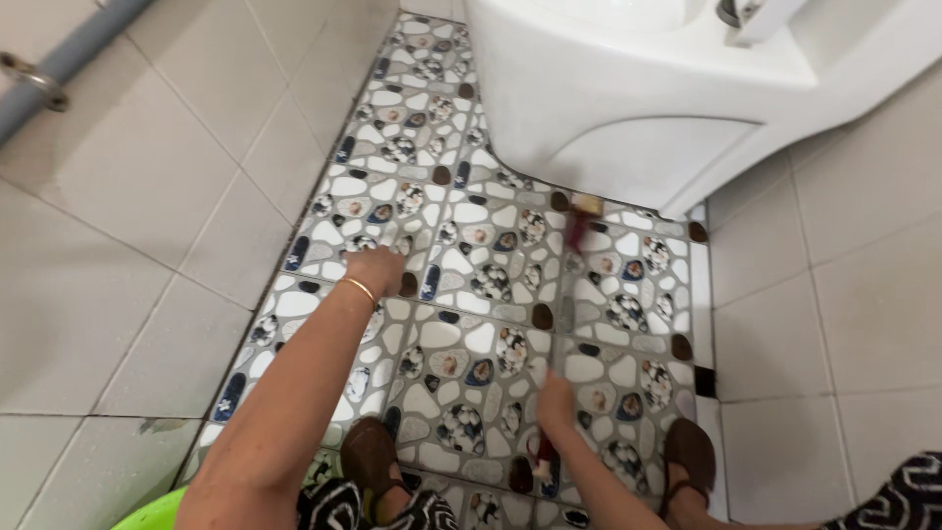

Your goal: The person scrubs the exterior base and the interior bowl of a toilet using a long-handled brush.

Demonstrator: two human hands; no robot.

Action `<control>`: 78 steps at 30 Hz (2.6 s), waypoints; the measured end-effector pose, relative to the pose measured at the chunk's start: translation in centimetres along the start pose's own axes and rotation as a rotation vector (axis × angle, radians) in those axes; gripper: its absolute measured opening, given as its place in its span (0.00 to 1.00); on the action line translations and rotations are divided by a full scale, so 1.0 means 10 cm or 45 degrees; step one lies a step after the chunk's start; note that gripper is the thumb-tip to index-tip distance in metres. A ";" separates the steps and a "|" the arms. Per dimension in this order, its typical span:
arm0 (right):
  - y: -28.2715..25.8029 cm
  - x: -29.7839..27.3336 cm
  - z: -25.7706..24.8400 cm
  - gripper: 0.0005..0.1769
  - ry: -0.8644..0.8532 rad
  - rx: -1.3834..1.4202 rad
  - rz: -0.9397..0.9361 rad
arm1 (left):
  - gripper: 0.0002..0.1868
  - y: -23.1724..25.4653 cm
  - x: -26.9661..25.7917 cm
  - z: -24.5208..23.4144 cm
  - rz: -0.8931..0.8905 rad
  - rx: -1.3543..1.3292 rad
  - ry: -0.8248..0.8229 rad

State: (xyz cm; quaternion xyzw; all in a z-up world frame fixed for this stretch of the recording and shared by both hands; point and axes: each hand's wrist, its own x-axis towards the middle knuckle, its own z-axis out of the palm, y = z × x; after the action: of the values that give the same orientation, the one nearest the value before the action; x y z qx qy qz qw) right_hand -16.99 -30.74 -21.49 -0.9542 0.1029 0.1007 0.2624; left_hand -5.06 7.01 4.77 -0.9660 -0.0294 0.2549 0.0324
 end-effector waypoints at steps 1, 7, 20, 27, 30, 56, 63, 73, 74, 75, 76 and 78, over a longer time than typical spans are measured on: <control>0.00 0.05 -0.03 0.21 -0.034 -0.083 -0.142 | 0.24 0.05 -0.02 -0.03 0.028 0.003 -0.006; 0.50 -0.13 -0.44 0.19 0.063 0.019 0.103 | 0.34 0.25 -0.10 -0.10 0.195 -0.055 0.115; 0.50 0.22 -0.57 0.35 0.059 0.373 0.673 | 0.38 0.19 -0.05 -0.05 0.219 0.042 0.143; 0.37 0.32 -0.51 0.20 -0.089 -0.372 -0.376 | 0.31 0.10 -0.06 -0.09 0.143 0.065 0.188; 0.49 0.24 -0.70 0.34 0.149 -0.367 -0.451 | 0.33 0.10 0.00 -0.06 0.161 -0.004 0.195; 0.31 0.39 -0.55 0.23 -0.185 -0.385 0.173 | 0.33 0.15 0.04 0.05 0.133 0.070 0.140; 0.66 0.33 -0.78 0.31 -0.041 -0.456 -0.574 | 0.36 0.31 0.14 -0.07 0.237 0.031 0.202; 0.65 0.27 -0.77 0.29 -0.080 -0.463 -0.343 | 0.33 0.25 0.16 -0.04 0.167 0.124 0.172; 0.73 0.23 -0.84 0.31 -0.045 -0.458 -0.313 | 0.32 0.26 0.16 -0.03 0.179 0.093 0.173; 0.76 0.25 -0.85 0.32 -0.011 -0.450 -0.286 | 0.32 0.24 0.14 -0.02 0.188 0.064 0.173; 0.71 0.32 -0.80 0.26 0.045 -0.090 0.073 | 0.32 0.24 0.12 -0.03 0.197 0.035 0.173; 0.57 0.39 -0.62 0.37 0.119 0.638 0.799 | 0.34 0.20 0.06 -0.05 0.146 0.080 0.103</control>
State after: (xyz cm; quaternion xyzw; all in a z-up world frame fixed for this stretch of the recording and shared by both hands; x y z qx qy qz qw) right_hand -13.82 -39.28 -19.96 -0.7864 0.4224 0.1042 0.4385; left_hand -4.19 5.06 4.73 -0.9741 0.0354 0.2179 0.0494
